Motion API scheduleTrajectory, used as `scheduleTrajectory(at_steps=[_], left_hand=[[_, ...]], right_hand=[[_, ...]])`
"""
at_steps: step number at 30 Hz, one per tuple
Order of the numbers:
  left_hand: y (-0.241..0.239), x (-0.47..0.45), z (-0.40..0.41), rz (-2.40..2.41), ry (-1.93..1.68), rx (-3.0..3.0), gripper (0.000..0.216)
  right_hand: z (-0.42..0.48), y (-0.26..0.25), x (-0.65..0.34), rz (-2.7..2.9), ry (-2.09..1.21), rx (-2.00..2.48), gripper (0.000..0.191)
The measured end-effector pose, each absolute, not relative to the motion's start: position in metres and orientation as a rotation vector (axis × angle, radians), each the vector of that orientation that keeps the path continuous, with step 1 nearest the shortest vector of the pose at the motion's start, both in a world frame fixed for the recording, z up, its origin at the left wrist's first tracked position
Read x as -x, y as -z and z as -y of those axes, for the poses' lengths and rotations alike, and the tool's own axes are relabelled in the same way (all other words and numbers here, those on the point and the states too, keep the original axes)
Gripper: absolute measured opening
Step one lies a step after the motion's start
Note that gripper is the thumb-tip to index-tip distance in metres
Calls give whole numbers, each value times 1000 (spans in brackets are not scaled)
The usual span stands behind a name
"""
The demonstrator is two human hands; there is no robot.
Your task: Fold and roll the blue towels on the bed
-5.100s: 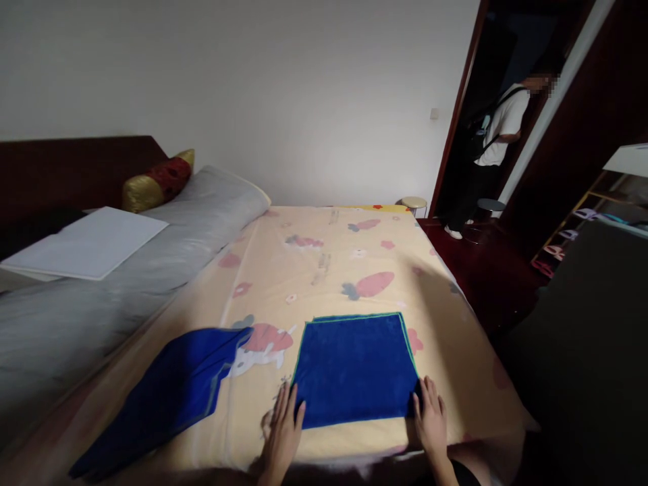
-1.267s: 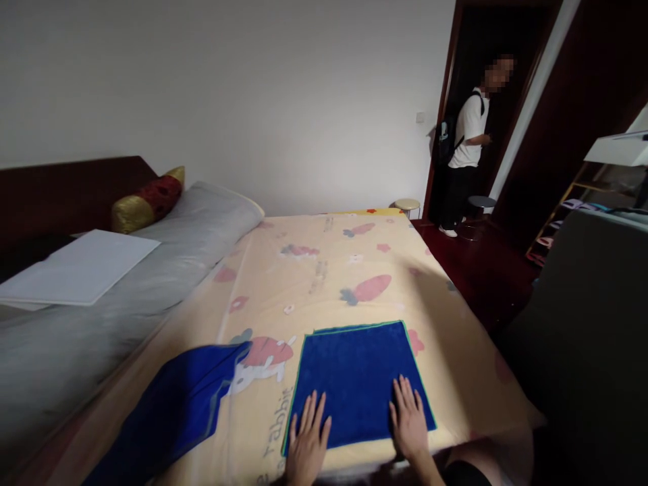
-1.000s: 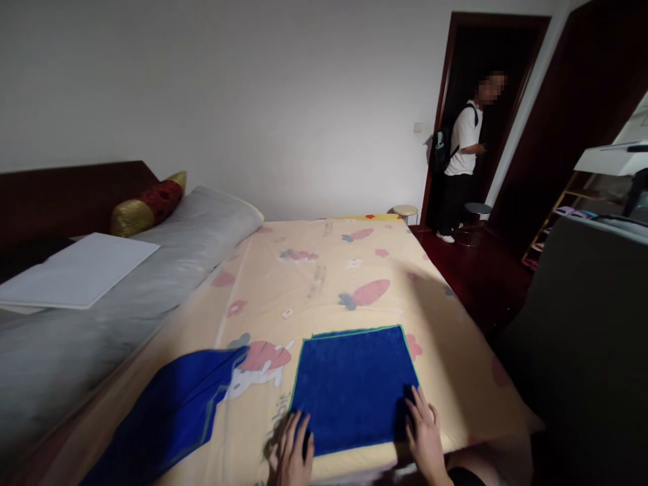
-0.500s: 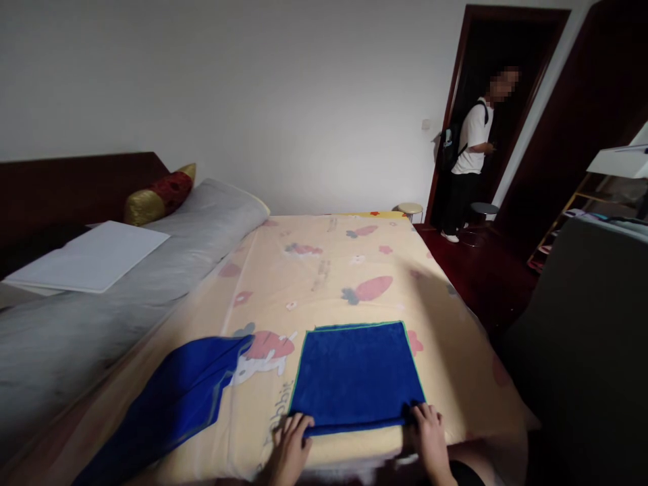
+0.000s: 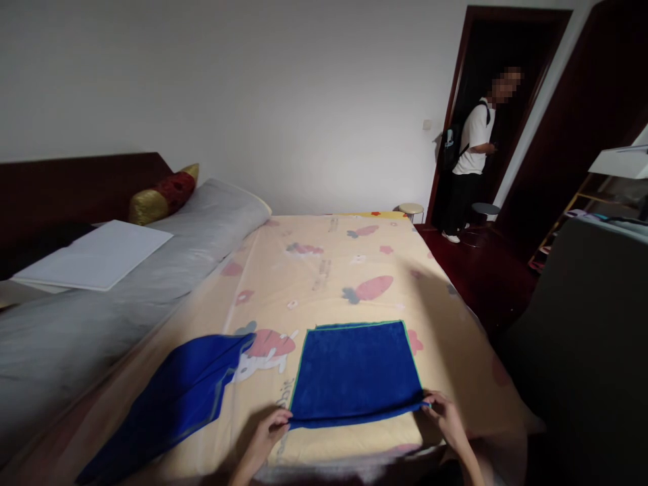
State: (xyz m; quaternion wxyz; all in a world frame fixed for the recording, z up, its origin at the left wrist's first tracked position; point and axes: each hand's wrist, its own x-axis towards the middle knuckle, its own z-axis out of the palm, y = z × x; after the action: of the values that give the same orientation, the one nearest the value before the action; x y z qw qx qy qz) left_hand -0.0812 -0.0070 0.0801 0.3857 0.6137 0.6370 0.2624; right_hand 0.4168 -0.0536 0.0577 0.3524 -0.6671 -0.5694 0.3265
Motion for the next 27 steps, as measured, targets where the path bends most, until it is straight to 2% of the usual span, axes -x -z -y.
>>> scheduleTrajectory(at_steps=[5, 12, 18, 24, 27], left_hand=[[-73, 83, -1, -1645, -718, -1556, 52], [-63, 70, 7, -1866, -785, -1634, 12], [-76, 42, 22, -2167, -593, -1939, 30], [-86, 29, 22, -2287, -411, -1938, 20], [-88, 20, 25, -2370, -339, -1932, 24]], right_hand=[[50, -53, -412, 1410, -847, 1740, 52], [51, -26, -398, 1337, -548, 1901, 44], [65, -17, -395, 1340, -347, 1968, 44], [78, -17, -386, 1416, -212, 2028, 48], [78, -32, -368, 1451, 3, 2215, 49]])
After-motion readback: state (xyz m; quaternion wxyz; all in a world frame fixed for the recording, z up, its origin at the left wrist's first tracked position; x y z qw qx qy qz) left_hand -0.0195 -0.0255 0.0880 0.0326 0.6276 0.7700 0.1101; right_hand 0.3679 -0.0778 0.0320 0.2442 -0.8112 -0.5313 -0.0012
